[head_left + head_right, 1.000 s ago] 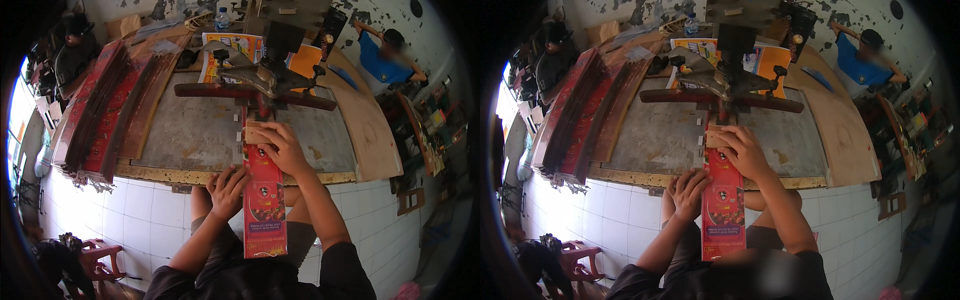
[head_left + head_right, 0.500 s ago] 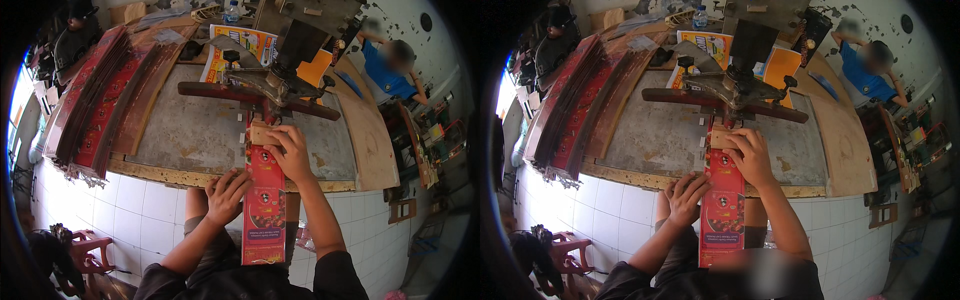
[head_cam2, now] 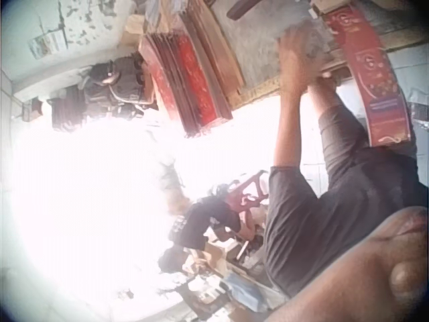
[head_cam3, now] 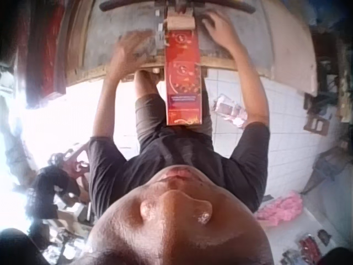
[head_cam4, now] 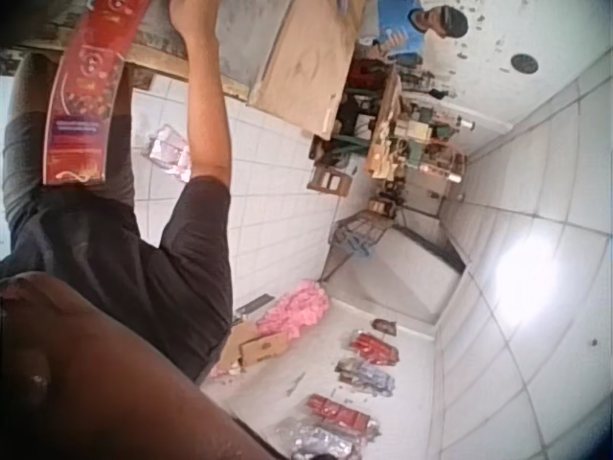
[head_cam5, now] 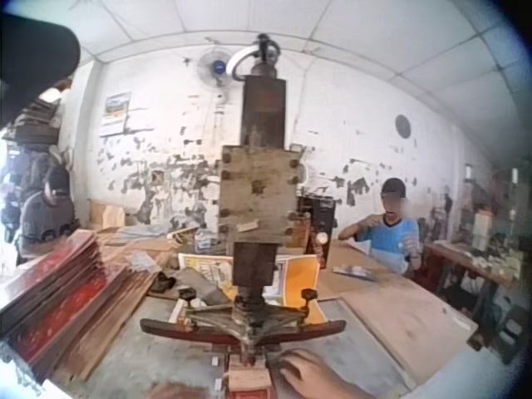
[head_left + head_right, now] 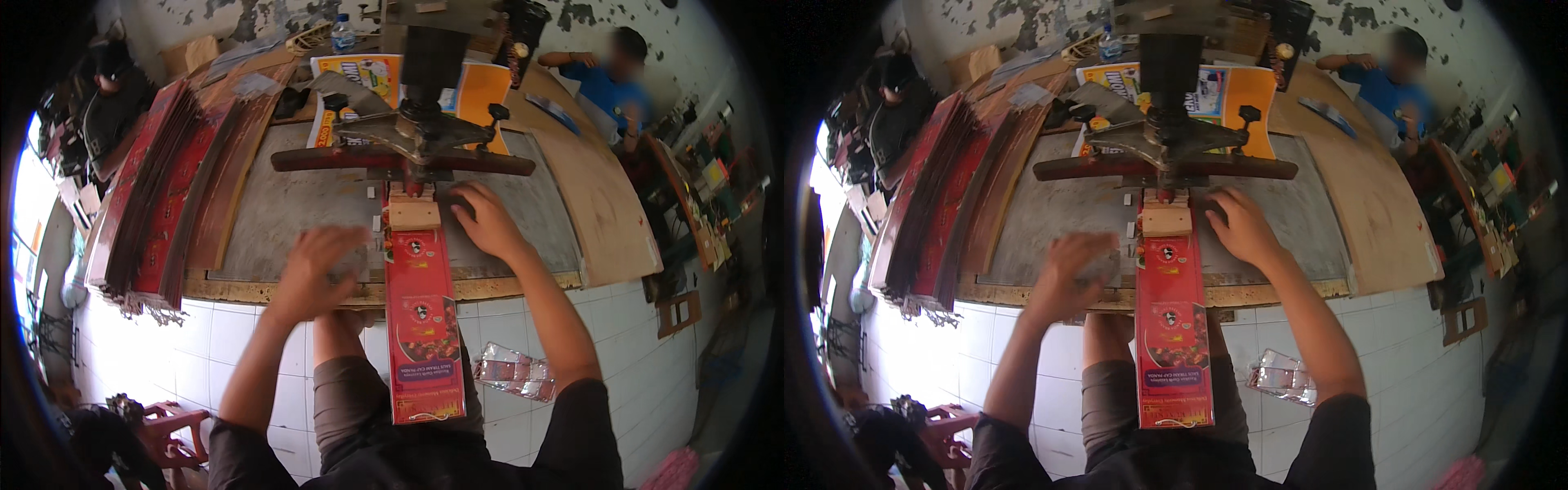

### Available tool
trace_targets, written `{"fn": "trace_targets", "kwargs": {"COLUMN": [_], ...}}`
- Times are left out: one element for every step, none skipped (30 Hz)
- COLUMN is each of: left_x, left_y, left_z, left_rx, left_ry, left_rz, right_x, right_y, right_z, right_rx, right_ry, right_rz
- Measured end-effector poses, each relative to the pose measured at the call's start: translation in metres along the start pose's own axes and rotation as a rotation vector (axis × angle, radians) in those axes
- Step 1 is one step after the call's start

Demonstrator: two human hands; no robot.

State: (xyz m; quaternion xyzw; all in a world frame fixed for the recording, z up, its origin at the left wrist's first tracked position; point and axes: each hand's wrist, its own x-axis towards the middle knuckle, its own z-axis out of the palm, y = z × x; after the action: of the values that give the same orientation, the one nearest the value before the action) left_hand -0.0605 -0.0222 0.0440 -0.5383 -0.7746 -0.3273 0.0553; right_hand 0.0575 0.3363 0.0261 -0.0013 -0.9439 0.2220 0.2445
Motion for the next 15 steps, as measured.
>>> {"fn": "trace_targets", "kwargs": {"left_x": [0.016, 0.033, 0.050, 0.062, 0.066, 0.069, 0.075, 0.078, 0.078, 0.079, 0.081, 0.083, 0.083, 0.083, 0.082], "left_y": [-0.010, -0.017, -0.024, -0.029, -0.039, -0.052, -0.055, -0.057, -0.058, -0.057, -0.056, -0.055, -0.053, -0.052, -0.052], "left_z": [0.000, 0.002, 0.005, 0.007, 0.013, 0.018, 0.023, 0.027, 0.030, 0.034, 0.036, 0.037, 0.037, 0.036, 0.036], "left_rx": [0.060, 0.064, 0.067, 0.077, 0.103, 0.128, 0.142, 0.139, 0.138, 0.133, 0.119, 0.106, 0.092, 0.091, 0.090], "left_ry": [0.018, -0.006, -0.029, -0.050, -0.072, -0.095, -0.119, -0.119, -0.119, -0.131, -0.128, -0.126, -0.120, -0.138, -0.156], "left_rz": [-0.001, 0.000, 0.002, -0.002, 0.014, 0.030, 0.049, 0.058, 0.067, 0.078, 0.091, 0.103, 0.110, 0.098, 0.086], "right_x": [0.003, 0.008, 0.009, 0.010, 0.011, 0.011, 0.009, 0.006, 0.006, 0.003, 0.002, 0.001, 0.002, 0.002, 0.001], "right_y": [0.006, 0.009, 0.013, 0.016, 0.017, 0.017, 0.016, 0.012, 0.012, 0.013, 0.015, 0.016, 0.014, 0.013, 0.012], "right_z": [0.001, 0.003, 0.005, 0.011, 0.018, 0.023, 0.022, 0.020, 0.018, 0.019, 0.019, 0.019, 0.017, 0.016, 0.015], "right_rx": [-0.012, -0.029, -0.048, -0.045, -0.040, -0.035, -0.038, -0.040, -0.041, -0.060, -0.035, -0.010, 0.016, 0.021, 0.026], "right_ry": [-0.021, -0.043, -0.064, -0.051, -0.043, -0.034, -0.038, -0.042, -0.046, -0.053, -0.057, -0.060, -0.067, -0.071, -0.075], "right_rz": [-0.011, -0.025, -0.038, -0.055, -0.080, -0.105, -0.095, -0.087, -0.079, -0.068, -0.075, -0.082, -0.093, -0.090, -0.088]}}
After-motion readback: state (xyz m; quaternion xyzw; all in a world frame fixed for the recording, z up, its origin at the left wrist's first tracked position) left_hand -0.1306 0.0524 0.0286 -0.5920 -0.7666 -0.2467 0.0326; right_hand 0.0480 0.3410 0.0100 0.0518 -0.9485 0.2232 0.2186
